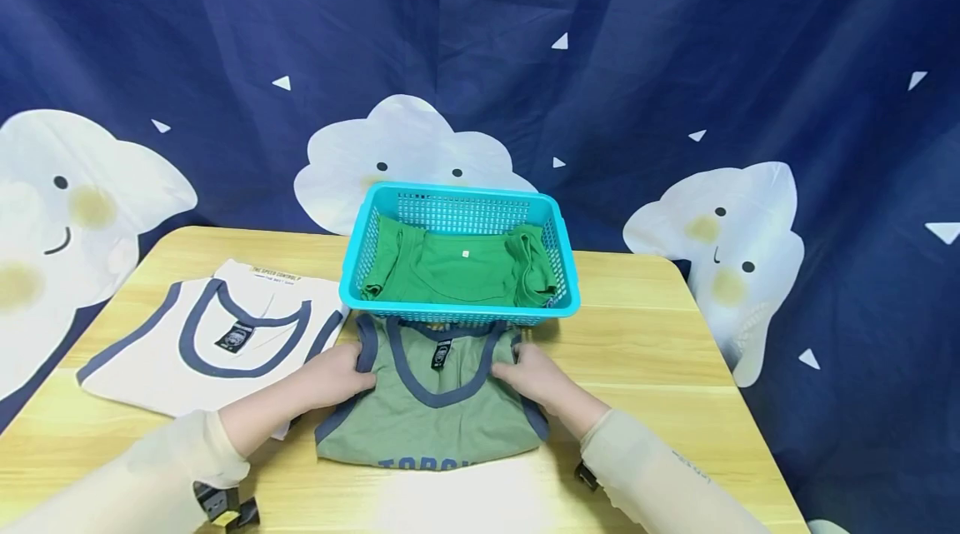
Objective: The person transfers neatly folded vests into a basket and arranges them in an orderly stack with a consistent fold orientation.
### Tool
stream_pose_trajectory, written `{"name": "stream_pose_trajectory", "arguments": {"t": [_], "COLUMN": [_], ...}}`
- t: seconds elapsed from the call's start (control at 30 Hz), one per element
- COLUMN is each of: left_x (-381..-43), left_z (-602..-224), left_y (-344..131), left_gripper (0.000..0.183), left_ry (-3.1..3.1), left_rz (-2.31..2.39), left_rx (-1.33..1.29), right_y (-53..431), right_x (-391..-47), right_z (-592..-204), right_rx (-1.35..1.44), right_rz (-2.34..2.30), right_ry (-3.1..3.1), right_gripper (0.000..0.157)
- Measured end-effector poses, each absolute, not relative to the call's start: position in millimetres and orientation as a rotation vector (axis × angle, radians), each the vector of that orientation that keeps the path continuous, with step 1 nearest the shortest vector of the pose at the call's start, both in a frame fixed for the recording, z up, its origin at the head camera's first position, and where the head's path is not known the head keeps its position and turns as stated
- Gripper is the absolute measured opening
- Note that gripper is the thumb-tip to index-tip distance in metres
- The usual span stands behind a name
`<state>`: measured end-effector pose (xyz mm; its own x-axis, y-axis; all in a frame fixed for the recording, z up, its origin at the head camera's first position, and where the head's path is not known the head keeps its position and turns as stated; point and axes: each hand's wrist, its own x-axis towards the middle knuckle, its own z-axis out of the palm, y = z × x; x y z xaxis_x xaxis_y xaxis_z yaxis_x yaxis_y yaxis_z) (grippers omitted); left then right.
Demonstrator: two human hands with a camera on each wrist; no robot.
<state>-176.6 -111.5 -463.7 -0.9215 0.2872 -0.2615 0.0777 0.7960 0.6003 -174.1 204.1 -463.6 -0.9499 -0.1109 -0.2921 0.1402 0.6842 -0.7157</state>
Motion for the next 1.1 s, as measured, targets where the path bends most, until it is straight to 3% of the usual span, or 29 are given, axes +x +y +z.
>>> {"name": "stream_pose_trajectory", "arguments": {"t": [0.2,0.27,0.43,0.6,1.1], "left_x": [-175,-174,-168,-166,-160], "left_z": [-466,-468,-468,-468,-468], "left_y": [-108,-107,-104,-101,-85], "left_gripper": [0.052,0.055,0.038,0.024,0.023], "left_ry": [2.516,2.504,2.534,2.570,2.790], "left_rz": [1.056,1.087,1.135,1.217,1.370], "left_rx": [0.248,0.232,0.216,0.232,0.258], "right_y": [202,202,201,197,188], "right_x": [-172,-172,-170,-170,-166], "right_z": [-465,-467,-470,-471,-465], "right_rx": [0.045,0.017,0.068,0.103,0.048], "right_rz": [-1.348,-1.391,-1.454,-1.578,-1.555], "right_ry": [2.402,2.356,2.294,2.225,2.611], "right_gripper": [0.043,0.043,0.031,0.031,0.012]}}
